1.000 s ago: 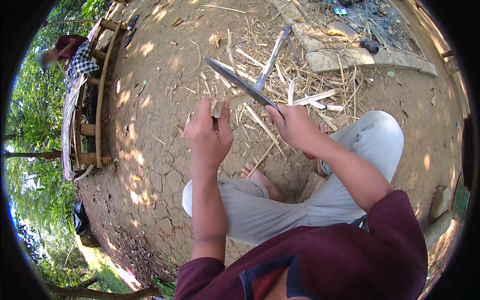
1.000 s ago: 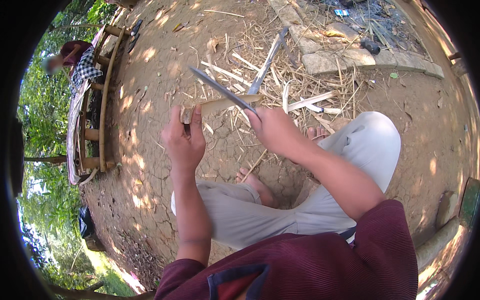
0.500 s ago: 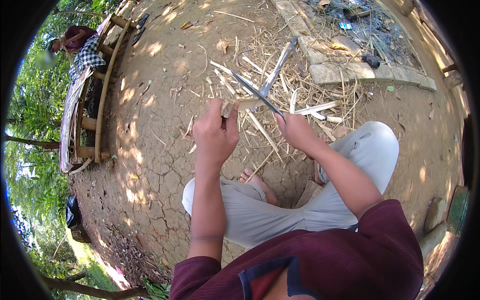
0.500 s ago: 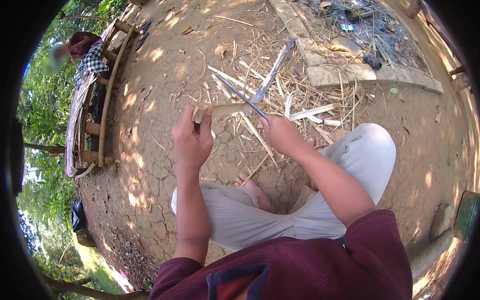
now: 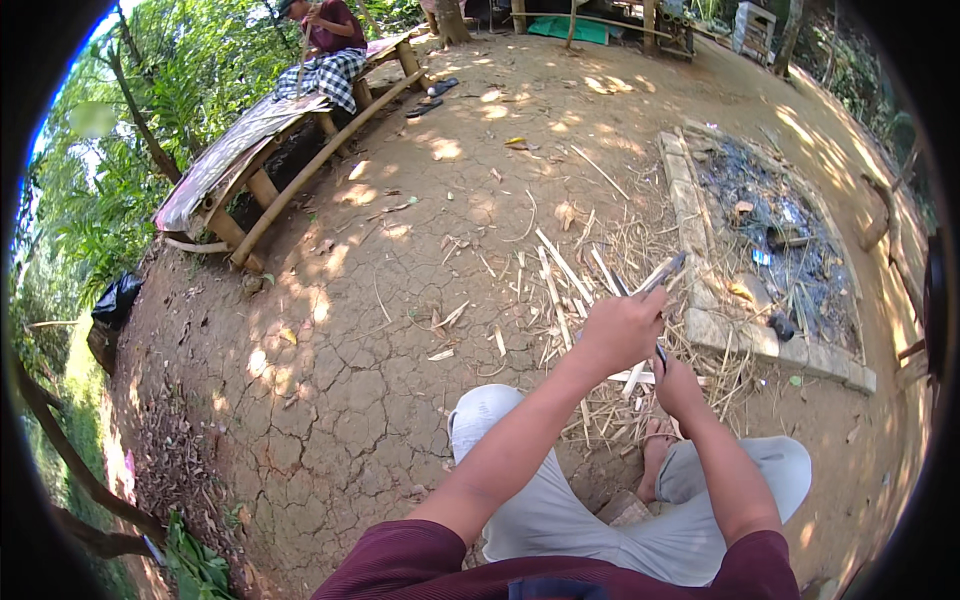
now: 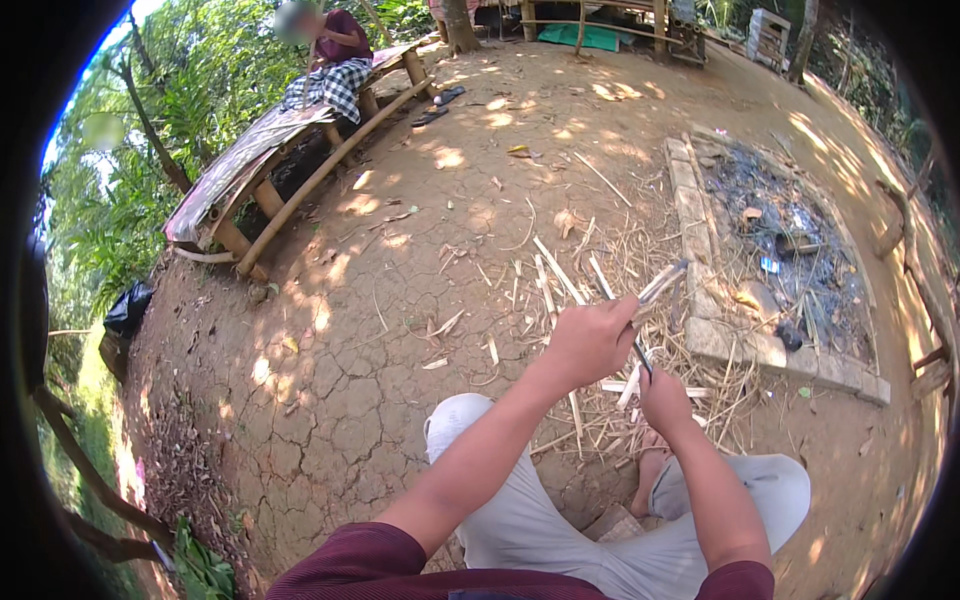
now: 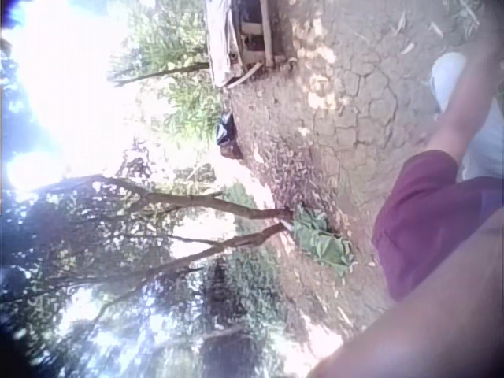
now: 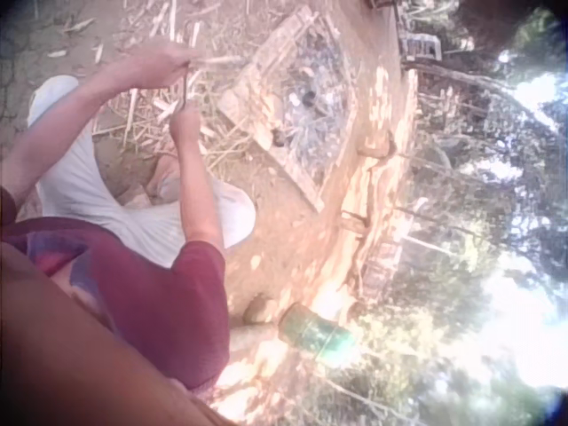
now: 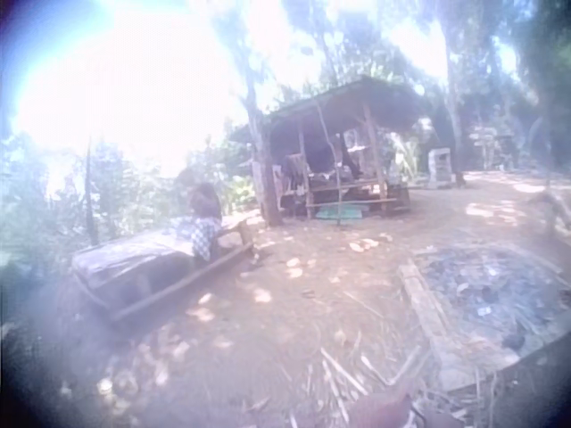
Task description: The person shaves a piece of bamboo with a knife while sitting on the ground outdoors, turning it over to work on different sides.
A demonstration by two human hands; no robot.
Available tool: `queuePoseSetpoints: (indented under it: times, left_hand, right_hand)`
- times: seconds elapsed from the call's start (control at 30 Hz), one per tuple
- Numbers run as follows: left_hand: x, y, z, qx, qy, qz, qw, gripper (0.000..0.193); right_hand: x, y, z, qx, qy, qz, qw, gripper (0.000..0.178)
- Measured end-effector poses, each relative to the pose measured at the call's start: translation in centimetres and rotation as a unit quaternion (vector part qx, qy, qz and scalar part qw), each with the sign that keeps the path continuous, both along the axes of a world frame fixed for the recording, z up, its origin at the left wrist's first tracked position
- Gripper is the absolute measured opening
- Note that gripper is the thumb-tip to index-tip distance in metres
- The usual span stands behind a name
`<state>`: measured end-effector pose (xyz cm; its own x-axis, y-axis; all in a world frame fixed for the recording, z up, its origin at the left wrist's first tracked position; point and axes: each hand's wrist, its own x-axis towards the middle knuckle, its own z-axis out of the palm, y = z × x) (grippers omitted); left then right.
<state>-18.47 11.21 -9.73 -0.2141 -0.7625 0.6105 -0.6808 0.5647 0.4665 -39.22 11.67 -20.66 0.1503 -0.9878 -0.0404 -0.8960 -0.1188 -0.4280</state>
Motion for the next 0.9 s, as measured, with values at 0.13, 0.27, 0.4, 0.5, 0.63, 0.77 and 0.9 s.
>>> queuePoseSetpoints:
  times: [0.13, 0.27, 0.4, 0.5, 0.63, 0.77, 0.9]
  left_hand:
    - [0.0, -1.0, 0.0, 0.031, 0.001, -0.002, 1.0, 0.019]
    - [-1.0, -0.6, 0.6, 0.031, -0.018, 0.008, 0.999, 0.022]
    - [-0.3, -0.7, 1.2, 0.056, -0.003, 0.006, 0.998, 0.024]
    - [0.8, -0.9, 1.5, 0.063, -0.019, 0.037, 0.997, 0.024]
    - [2.7, -1.1, 1.0, 0.059, -0.018, 0.079, 0.995, 0.018]
    - [4.1, -1.4, 1.9, 0.095, -0.035, 0.119, 0.988, 0.02]
    - [4.1, -2.5, 2.2, 0.106, 0.033, 0.126, 0.986, 0.017]
  right_hand:
    - [-0.1, -2.9, 5.0, 0.084, 0.111, 0.074, 0.987, 0.039]
    - [-0.6, -5.5, 8.6, 0.112, 0.221, 0.155, 0.956, 0.039]
    - [0.0, -6.4, 9.6, 0.122, 0.222, 0.185, 0.95, 0.037]
    - [0.4, -6.9, 8.6, 0.138, 0.182, 0.214, 0.95, 0.036]
    - [0.4, -8.0, 5.0, 0.17, 0.088, 0.204, 0.96, 0.035]
    - [0.0, -8.5, 1.6, 0.15, -0.011, 0.206, 0.967, 0.037]
    - [1.5, -7.9, -2.3, 0.125, -0.099, 0.147, 0.976, 0.034]
